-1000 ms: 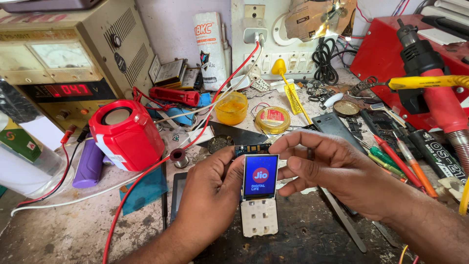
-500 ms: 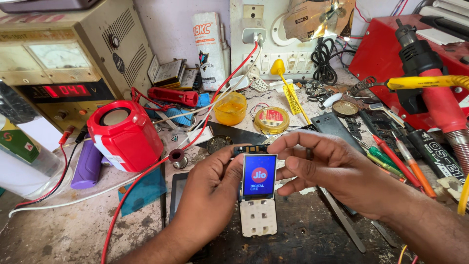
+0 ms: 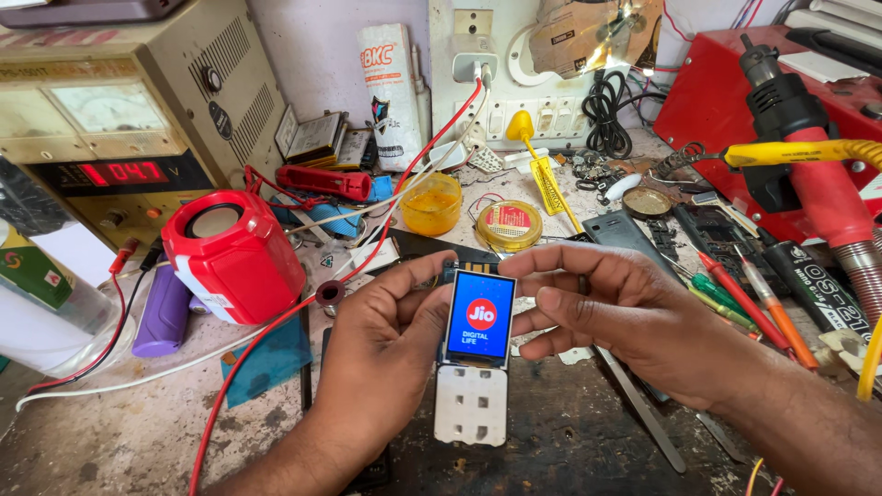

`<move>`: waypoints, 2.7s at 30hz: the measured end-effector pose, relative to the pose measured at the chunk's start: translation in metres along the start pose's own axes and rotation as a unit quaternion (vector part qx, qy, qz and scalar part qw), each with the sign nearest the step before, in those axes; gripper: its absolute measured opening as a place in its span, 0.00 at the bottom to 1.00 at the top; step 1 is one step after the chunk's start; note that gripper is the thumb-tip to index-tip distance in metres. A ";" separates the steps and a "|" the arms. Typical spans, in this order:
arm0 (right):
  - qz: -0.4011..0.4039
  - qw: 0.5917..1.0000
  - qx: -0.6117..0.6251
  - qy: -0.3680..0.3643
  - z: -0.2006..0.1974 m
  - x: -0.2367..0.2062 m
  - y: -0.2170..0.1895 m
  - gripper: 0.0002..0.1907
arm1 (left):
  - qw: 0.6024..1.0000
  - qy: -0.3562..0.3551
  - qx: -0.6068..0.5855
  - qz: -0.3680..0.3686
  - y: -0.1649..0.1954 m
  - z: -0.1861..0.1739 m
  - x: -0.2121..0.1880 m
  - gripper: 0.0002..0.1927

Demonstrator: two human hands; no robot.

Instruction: The person tests two Jio feature phones by connecting them to a power supply and observing the boot-up screens. They handle the phones, remove and replace a battery, and compare the charging indicators on both devices.

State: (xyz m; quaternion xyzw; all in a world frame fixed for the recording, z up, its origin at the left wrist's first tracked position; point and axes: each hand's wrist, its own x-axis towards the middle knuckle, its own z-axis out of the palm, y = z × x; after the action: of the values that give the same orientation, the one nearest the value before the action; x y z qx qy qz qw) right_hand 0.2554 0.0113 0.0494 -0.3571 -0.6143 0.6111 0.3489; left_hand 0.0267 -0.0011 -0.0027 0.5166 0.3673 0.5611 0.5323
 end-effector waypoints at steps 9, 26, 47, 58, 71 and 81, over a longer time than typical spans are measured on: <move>0.012 1.000 -0.005 0.005 0.000 0.000 -0.002 0.26 | 1.000 -0.012 0.011 0.004 0.005 -0.001 -0.001 0.20; 0.014 1.000 -0.013 0.003 0.000 0.002 -0.002 0.26 | 0.997 -0.013 0.049 -0.062 0.014 0.003 -0.002 0.23; -0.044 0.994 -0.021 -0.100 0.009 -0.003 0.017 0.38 | 0.991 0.104 0.002 -0.084 0.013 -0.003 0.004 0.15; -0.039 0.993 -0.045 -0.098 0.007 -0.004 0.013 0.38 | 0.992 0.021 -0.003 -0.123 0.018 -0.002 0.002 0.16; -0.028 0.993 -0.064 -0.099 0.007 -0.002 0.018 0.38 | 0.982 0.011 0.006 -0.190 0.015 -0.008 0.003 0.13; -0.039 0.991 -0.076 -0.105 0.006 -0.002 0.017 0.38 | 0.984 0.022 0.010 -0.178 0.021 -0.006 0.003 0.15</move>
State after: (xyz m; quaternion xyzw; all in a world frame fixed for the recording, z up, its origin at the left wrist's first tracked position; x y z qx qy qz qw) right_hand 0.2517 0.0069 0.0324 -0.2925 -0.7054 0.5827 0.2781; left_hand 0.0161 -0.0007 0.0172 0.4361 0.4708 0.4648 0.6100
